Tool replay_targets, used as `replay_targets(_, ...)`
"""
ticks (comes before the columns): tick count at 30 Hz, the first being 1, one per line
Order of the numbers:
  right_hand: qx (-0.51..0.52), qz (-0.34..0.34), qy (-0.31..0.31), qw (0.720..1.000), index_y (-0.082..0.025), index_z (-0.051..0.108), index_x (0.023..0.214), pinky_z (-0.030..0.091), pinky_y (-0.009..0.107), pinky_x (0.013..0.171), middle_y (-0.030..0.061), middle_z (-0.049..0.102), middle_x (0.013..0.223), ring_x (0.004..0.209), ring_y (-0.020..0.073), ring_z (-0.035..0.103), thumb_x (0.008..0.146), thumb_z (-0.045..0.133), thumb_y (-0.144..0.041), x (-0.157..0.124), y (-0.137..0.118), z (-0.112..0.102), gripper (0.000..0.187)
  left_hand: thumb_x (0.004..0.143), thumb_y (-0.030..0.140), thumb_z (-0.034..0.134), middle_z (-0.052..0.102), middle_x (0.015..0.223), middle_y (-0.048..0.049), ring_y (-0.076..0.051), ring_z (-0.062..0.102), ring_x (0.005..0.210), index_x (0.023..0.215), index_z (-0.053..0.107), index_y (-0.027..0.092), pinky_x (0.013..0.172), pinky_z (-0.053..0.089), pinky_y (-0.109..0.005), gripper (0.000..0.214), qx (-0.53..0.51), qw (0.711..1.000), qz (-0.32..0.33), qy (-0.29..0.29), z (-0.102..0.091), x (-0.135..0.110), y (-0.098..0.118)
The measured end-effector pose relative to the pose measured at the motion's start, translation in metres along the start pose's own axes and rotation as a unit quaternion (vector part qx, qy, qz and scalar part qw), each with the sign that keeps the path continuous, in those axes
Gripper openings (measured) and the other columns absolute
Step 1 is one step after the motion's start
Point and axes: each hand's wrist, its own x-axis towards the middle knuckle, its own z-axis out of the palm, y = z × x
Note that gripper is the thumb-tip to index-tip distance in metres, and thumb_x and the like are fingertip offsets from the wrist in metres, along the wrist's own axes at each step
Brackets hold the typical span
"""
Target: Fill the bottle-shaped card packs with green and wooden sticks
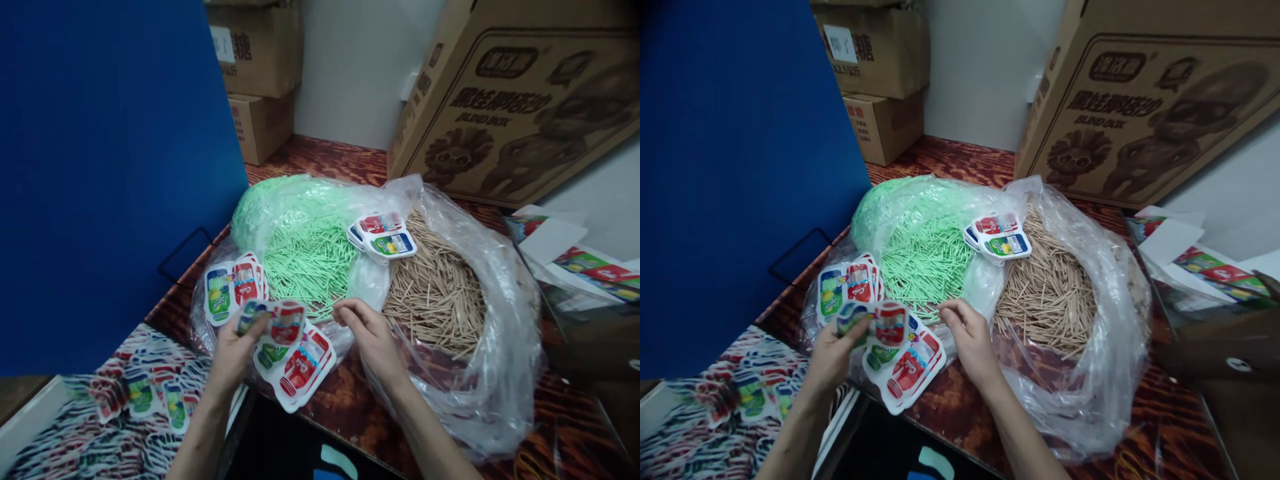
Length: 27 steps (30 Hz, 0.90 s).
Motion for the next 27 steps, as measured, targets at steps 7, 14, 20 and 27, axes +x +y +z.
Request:
replay_targets(7, -0.375, -0.044, -0.028, 0.926, -0.017, 0.062, 0.081, 0.040, 0.030, 0.080, 0.0067, 0.063, 0.087, 0.088, 0.0191, 0.054, 0.092, 0.043, -0.017, 0.058, 0.028, 0.047, 0.022, 0.069, 0.043, 0.069, 0.070, 0.090, -0.0068, -0.025, 0.065, 0.086, 0.103, 0.065, 0.018, 0.080, 0.050, -0.037, 0.042, 0.302, 0.922, 0.151, 0.192, -0.066, 0.077, 0.006)
replay_targets(14, -0.574, -0.046, -0.029, 0.817, -0.008, 0.063, 0.095, 0.037, 0.039, 0.080, 0.0174, 0.061, 0.098, 0.095, 0.0286, 0.050, 0.088, 0.055, -0.036, 0.085, 0.023, 0.078, 0.030, 0.082, 0.042, 0.057, 0.055, 0.126, -0.0182, -0.034, 0.052, 0.117, 0.137, 0.043, 0.016, 0.095, 0.042, -0.044, 0.063, 0.504, 0.801, 0.223, 0.235, -0.070, 0.083, -0.005)
replay_targets(20, -0.606, -0.022, -0.092, 0.790, -0.004, 0.064, 0.097, 0.036, 0.038, 0.076, 0.0219, 0.062, 0.098, 0.093, 0.0291, 0.054, 0.086, 0.048, -0.011, 0.095, 0.015, 0.086, 0.021, 0.085, 0.040, 0.052, 0.052, 0.127, -0.0164, -0.032, 0.048, 0.120, 0.135, 0.045, 0.016, 0.100, 0.038, -0.044, 0.056, 0.475, 0.813, 0.242, 0.235, -0.072, 0.074, -0.007)
replay_targets(27, -0.580, 0.001, -0.103, 0.808, -0.010, 0.060, 0.102, 0.039, 0.032, 0.073, 0.0170, 0.067, 0.097, 0.090, 0.0256, 0.062, 0.087, 0.044, -0.011, 0.100, 0.012, 0.060, 0.022, 0.086, 0.039, 0.050, 0.054, 0.123, -0.0136, -0.030, 0.047, 0.119, 0.128, 0.052, 0.018, 0.103, 0.036, -0.043, 0.047, 0.470, 0.807, 0.277, 0.227, -0.070, 0.061, -0.004)
